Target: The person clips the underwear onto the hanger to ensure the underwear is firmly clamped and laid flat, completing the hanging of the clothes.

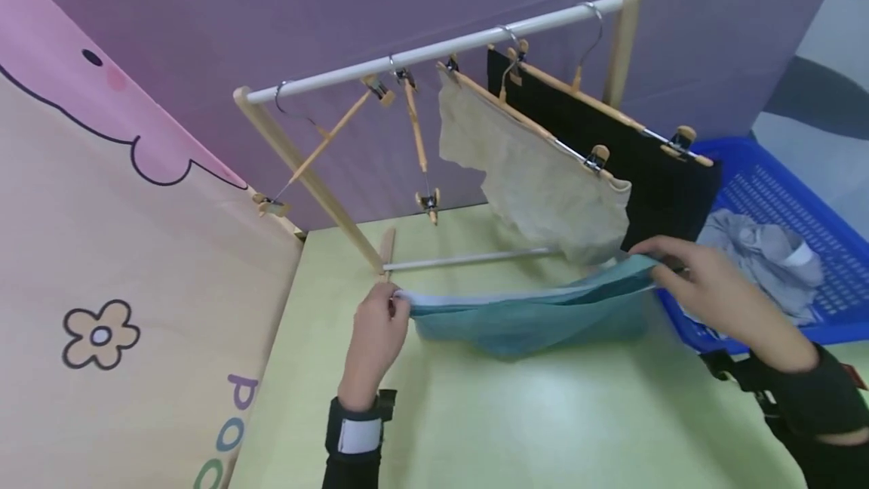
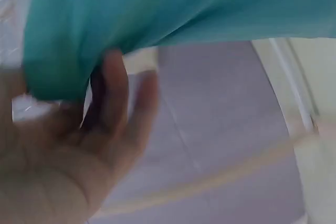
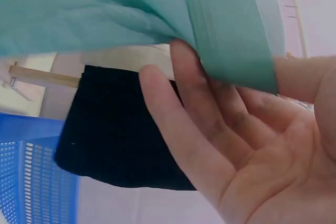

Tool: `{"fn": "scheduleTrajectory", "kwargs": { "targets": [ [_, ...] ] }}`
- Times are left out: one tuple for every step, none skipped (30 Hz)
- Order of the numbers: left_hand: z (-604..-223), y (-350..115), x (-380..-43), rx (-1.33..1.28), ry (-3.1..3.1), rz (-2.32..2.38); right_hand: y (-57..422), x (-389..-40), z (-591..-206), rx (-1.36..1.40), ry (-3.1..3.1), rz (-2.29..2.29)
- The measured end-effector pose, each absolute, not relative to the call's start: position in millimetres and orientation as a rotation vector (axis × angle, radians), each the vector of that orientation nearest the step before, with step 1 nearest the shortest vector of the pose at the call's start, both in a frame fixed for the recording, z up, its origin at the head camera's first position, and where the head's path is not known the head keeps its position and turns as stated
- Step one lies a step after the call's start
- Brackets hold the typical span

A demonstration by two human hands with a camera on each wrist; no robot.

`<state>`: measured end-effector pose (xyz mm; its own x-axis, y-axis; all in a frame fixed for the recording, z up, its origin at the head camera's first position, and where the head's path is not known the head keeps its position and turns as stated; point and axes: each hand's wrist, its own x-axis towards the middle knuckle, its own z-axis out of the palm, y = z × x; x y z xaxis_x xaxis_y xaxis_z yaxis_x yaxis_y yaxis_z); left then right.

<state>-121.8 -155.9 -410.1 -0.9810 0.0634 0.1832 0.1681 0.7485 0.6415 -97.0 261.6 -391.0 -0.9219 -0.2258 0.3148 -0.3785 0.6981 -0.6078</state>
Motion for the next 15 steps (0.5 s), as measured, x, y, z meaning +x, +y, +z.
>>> {"fn": "scheduleTrajectory", "kwargs": {
  "targets": [
    [-407.4,-158.8,-121.4,-0.271,-2.815,-1.153,262.8,-98.5,-389.7,0.480,-2.678,1.029],
    [-404.8,-162.0,-120.8,-0.359,-2.830,-1.268,263.9,-99.6,-388.4,0.475,-2.666,1.022],
    [-402.6,-165.5,-119.6,-0.452,-2.833,-1.397,265.3,-100.1,-387.0,0.466,-2.660,1.008],
    [-401.3,-169.6,-118.2,-0.537,-2.824,-1.533,266.6,-99.9,-385.5,0.455,-2.657,0.997],
    [-400.0,-173.8,-116.4,-0.609,-2.804,-1.669,268.3,-98.9,-383.4,0.441,-2.660,0.989],
    [-398.9,-178.2,-114.1,-0.669,-2.772,-1.796,270.2,-97.1,-381.3,0.429,-2.667,0.982],
    [-397.8,-182.9,-111.0,-0.719,-2.739,-1.885,271.4,-94.4,-379.2,0.423,-2.670,0.987],
    [-396.6,-187.7,-107.1,-0.751,-2.704,-1.953,272.3,-90.6,-376.8,0.414,-2.676,1.000],
    [-395.3,-192.2,-102.5,-0.768,-2.671,-2.016,273.1,-85.9,-374.4,0.417,-2.690,1.007],
    [-393.8,-196.4,-97.4,-0.772,-2.652,-2.032,273.7,-80.9,-372.6,0.432,-2.699,1.011],
    [-391.4,-199.3,-91.8,-0.744,-2.647,-2.033,273.9,-75.9,-371.7,0.463,-2.704,1.025],
    [-389.3,-201.2,-86.3,-0.704,-2.651,-2.011,273.7,-71.2,-371.8,0.501,-2.712,1.045],
    [-387.3,-201.6,-81.3,-0.642,-2.667,-1.980,273.1,-67.4,-373.0,0.558,-2.712,1.065],
    [-385.7,-200.3,-77.3,-0.557,-2.693,-1.941,272.6,-65.1,-374.7,0.624,-2.725,1.076],
    [-385.2,-197.4,-74.7,-0.462,-2.724,-1.885,271.6,-64.9,-377.8,0.705,-2.736,1.097]
  ]
}}
